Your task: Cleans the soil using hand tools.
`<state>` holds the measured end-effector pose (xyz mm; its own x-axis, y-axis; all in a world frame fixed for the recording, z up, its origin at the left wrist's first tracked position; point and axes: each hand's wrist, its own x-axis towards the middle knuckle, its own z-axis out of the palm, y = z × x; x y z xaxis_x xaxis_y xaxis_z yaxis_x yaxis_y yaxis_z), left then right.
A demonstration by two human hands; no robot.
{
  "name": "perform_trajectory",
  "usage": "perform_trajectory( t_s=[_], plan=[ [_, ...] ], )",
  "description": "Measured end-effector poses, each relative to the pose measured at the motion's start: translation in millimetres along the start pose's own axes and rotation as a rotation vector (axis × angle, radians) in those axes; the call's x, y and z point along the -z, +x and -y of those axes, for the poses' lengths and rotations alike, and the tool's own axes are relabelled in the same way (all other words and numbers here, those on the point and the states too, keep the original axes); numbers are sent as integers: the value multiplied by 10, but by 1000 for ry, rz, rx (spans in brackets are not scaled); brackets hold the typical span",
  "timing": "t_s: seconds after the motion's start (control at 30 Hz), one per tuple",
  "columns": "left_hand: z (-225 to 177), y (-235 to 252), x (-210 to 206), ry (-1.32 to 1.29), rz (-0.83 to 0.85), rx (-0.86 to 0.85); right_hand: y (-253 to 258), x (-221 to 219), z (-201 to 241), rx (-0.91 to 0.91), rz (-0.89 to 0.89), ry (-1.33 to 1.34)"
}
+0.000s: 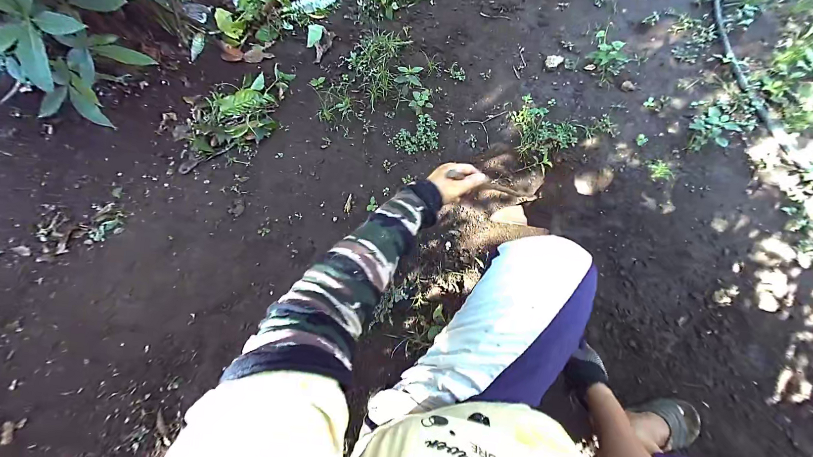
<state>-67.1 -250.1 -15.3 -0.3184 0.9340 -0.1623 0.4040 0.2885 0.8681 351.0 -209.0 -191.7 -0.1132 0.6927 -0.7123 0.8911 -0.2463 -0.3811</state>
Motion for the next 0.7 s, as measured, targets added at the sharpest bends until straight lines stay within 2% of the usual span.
perform_trajectory(
  t_s=[0.07, 0.2, 0.3, 0.43, 0.57, 0.63, 0.7],
  plan=[
    [208, -325, 59, -155, -92, 107, 100, 63, -201, -56, 7, 66],
    [732, -1070, -162, -463, -325, 175, 136, 3, -540, -171, -53, 288],
    [1079, -1785, -125, -462, -379, 181, 42, -8, -375, -181, -92, 331],
    [1026, -2654, 300, -582, -537, 203, -112, 2, 182, -86, -134, 345],
    [890, -3201, 722, -629, -858, 154, -121, -74, 798, 98, -100, 428],
    [738, -3342, 825, -589, -1042, 164, -66, -140, 992, 228, -69, 332],
    [573, -3419, 868, -475, -1140, 219, -159, -151, 1160, 345, 15, 87]
  ],
)
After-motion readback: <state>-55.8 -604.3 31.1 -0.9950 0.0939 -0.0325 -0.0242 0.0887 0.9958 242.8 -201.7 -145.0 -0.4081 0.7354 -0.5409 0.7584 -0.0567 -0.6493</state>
